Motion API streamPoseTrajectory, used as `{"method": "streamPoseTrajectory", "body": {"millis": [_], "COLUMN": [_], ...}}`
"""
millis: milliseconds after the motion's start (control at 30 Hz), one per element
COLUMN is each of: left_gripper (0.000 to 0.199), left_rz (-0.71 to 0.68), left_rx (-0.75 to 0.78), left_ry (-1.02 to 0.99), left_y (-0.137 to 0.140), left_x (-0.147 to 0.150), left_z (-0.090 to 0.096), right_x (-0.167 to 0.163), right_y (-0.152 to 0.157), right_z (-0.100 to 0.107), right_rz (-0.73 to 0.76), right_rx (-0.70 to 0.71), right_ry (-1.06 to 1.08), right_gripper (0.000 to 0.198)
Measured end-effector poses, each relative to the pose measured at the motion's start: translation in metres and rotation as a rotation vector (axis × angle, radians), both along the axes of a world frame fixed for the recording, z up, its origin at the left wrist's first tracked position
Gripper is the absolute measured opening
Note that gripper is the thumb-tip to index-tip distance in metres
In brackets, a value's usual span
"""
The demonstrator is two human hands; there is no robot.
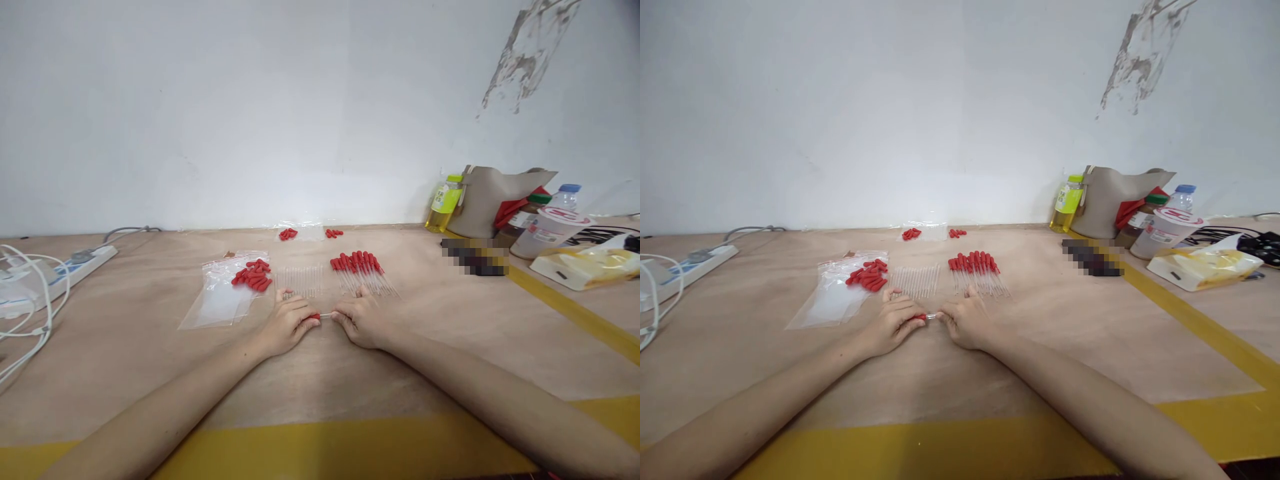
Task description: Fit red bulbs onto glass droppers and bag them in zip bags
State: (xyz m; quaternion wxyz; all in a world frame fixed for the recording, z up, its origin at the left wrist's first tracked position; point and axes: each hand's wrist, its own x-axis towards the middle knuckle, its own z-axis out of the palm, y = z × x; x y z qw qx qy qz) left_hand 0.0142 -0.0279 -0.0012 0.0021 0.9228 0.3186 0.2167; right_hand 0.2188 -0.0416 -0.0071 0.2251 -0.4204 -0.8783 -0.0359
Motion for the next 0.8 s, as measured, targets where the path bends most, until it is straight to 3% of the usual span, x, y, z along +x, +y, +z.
{"method": "streamPoseTrajectory", "body": {"millis": [233,367,467,567,667,800], "left_gripper": [0.019,0.021,0.027,0.020,0.019,0.018], "left_rz": [0.004,0.110,0.163,0.064,-0.024,-0.024], "left_rx": [0.089,0.113,0.066,-0.046,-0.097,-0.095], "left_ry": [0.030,-0.077,-0.157,-0.160,-0.158,-0.155], "left_y": [0.005,0.005,0.006,0.007,0.008,0.009], "left_x": [-0.003,-0.010,-0.015,-0.018,-0.017,-0.017], "left_z": [0.007,0.009,0.005,0.000,-0.003,-0.004], "right_x": [-0.009,-0.004,0.008,0.013,0.002,-0.023], "right_y": [-0.012,-0.010,0.005,0.026,0.045,0.064], "right_z": [0.017,0.024,0.026,0.029,0.030,0.026], "right_rz": [-0.054,-0.103,-0.230,-0.391,-0.538,-0.650], "right_rx": [-0.064,-0.073,-0.232,-0.376,-0.332,-0.220], "right_ry": [-0.075,-0.066,0.063,0.194,0.192,0.089], "right_gripper": [0.033,0.028,0.028,0.030,0.032,0.031]}}
